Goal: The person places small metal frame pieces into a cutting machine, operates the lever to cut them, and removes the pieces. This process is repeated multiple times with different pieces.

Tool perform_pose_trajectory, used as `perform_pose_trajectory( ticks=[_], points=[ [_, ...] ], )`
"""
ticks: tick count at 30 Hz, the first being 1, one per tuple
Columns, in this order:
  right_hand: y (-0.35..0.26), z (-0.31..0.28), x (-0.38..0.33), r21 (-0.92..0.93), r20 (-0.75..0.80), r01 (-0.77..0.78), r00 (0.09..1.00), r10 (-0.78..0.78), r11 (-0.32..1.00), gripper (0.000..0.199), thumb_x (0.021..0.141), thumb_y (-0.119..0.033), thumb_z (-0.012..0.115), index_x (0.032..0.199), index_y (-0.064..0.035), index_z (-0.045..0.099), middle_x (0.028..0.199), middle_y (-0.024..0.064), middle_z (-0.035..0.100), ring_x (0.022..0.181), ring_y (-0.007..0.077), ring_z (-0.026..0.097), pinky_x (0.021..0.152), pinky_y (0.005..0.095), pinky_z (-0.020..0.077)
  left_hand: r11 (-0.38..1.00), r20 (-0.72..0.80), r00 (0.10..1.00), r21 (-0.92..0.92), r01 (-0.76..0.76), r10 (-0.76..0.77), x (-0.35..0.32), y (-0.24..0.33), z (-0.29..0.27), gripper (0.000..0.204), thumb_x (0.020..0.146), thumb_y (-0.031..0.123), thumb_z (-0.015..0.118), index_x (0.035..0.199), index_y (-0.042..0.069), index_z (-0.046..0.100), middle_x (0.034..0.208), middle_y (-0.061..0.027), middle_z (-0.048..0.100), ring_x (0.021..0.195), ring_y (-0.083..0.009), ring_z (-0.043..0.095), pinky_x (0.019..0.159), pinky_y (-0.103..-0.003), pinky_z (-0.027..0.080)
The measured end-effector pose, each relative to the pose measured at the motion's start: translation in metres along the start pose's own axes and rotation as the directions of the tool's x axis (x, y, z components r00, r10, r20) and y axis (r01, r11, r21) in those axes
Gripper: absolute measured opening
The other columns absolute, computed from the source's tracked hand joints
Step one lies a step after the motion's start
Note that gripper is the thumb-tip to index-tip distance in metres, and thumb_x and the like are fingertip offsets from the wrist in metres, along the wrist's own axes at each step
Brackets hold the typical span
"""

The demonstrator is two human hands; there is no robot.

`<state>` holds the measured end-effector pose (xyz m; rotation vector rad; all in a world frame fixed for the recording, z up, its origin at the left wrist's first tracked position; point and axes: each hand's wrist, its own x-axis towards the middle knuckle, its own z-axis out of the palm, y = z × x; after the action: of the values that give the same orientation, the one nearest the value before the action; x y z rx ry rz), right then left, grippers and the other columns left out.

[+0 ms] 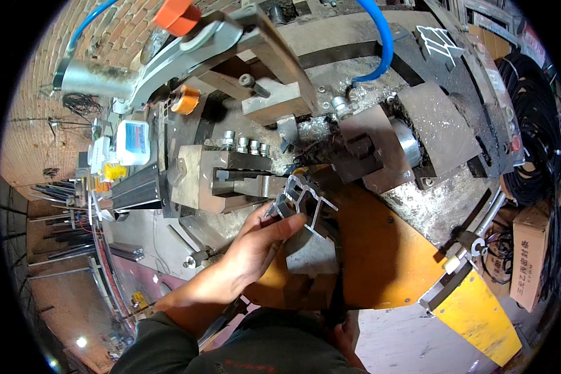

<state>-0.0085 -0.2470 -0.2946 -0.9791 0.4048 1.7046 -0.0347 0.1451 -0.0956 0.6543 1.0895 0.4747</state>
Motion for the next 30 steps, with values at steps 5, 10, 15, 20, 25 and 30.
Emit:
perform_pose_trajectory(
  ticks=[5, 10, 15, 20, 25, 30],
  points=[
    [-0.01, 0.003, 0.0, 0.409, 0.155, -0.114, 0.986, 0.055, 0.906, 0.075, 0.089, -0.057, 0.068, 0.143, -0.0094, 0.045, 0.13, 0.0136, 0.057, 0.115, 0.0362, 0.058, 0.098, 0.054, 0.0472, 0.997, 0.057, 0.996, -0.02, 0.07, -0.069, 0.002, 0.001, -0.007, 0.037, 0.094, 0.02, 0.073, 0.123, 0.002, 0.061, 0.114, -0.0036, 0.066, 0.106, -0.0122, 0.06, 0.097, -0.029, 0.045],
    [0.032, -0.068, 0.002, 0.023, 0.118, -0.087, 0.989, 0.084, 0.996, 0.088, 0.088, -0.067, 0.064, 0.147, -0.0052, 0.04, 0.133, 0.0199, 0.054, 0.111, 0.0346, 0.058, 0.096, 0.0524, 0.0477, 0.992, 0.07, 0.997, -0.12, 0.05, -0.042, -0.003, -0.002, -0.003, 0.038, 0.094, 0.021, 0.073, 0.125, 0.002, 0.061, 0.113, -0.0037, 0.067, 0.103, -0.0118, 0.061, 0.094, -0.029, 0.047],
    [-0.01, -0.041, -0.011, 0.449, 0.149, -0.306, 0.952, 0.267, 0.839, 0.077, 0.095, -0.054, 0.062, 0.15, -0.0074, 0.037, 0.138, 0.0189, 0.053, 0.116, 0.0349, 0.058, 0.096, 0.0545, 0.0479, 0.996, 0.103, 0.994, 0.086, 0.032, -0.041, 0.007, -0.008, -0.016, 0.045, 0.092, 0.028, 0.075, 0.126, 0.003, 0.058, 0.115, -0.006, 0.066, 0.105, -0.0158, 0.061, 0.099, -0.035, 0.046],
    [-0.04, 0.025, -0.022, 0.008, 0.015, 0.058, 0.998, -0.058, 0.998, 0.063, 0.096, -0.041, 0.066, 0.144, -0.0073, 0.044, 0.137, 0.0137, 0.053, 0.125, 0.0295, 0.053, 0.109, 0.046, 0.0428, 0.998, 0.092, 0.994, 0.018, -0.059, 0.057, 0.005, -0.009, -0.011, 0.043, 0.089, 0.028, 0.078, 0.117, 0.002, 0.061, 0.105, -0.0037, 0.066, 0.096, -0.0113, 0.06, 0.086, -0.028, 0.048],
    [-0.046, 0.012, -0.015, 0.281, 0.167, -0.192, 0.975, 0.149, 0.94, 0.065, 0.098, -0.048, 0.06, 0.145, -0.0062, 0.042, 0.137, 0.0137, 0.054, 0.11, 0.0269, 0.057, 0.099, 0.0425, 0.047, 1.0, 0.133, 0.991, 0.01, 0.007, -0.008, 0.007, -0.009, -0.013, 0.035, 0.093, 0.021, 0.073, 0.12, 0.003, 0.059, 0.104, -0.0038, 0.067, 0.094, -0.01, 0.063, 0.081, -0.027, 0.051],
    [-0.048, 0.049, -0.016, 0.093, -0.246, -0.047, 0.967, 0.069, 0.995, 0.072, 0.097, -0.053, 0.059, 0.148, -0.006, 0.039, 0.137, 0.0124, 0.053, 0.099, 0.0247, 0.056, 0.089, 0.0371, 0.0476, 1.0, 0.143, 0.99, -0.021, 0.015, -0.012, 0.005, -0.005, -0.015, 0.037, 0.09, 0.022, 0.079, 0.113, -0.001, 0.06, 0.097, -0.0027, 0.067, 0.086, -0.0065, 0.061, 0.076, -0.025, 0.051]
  ],
)
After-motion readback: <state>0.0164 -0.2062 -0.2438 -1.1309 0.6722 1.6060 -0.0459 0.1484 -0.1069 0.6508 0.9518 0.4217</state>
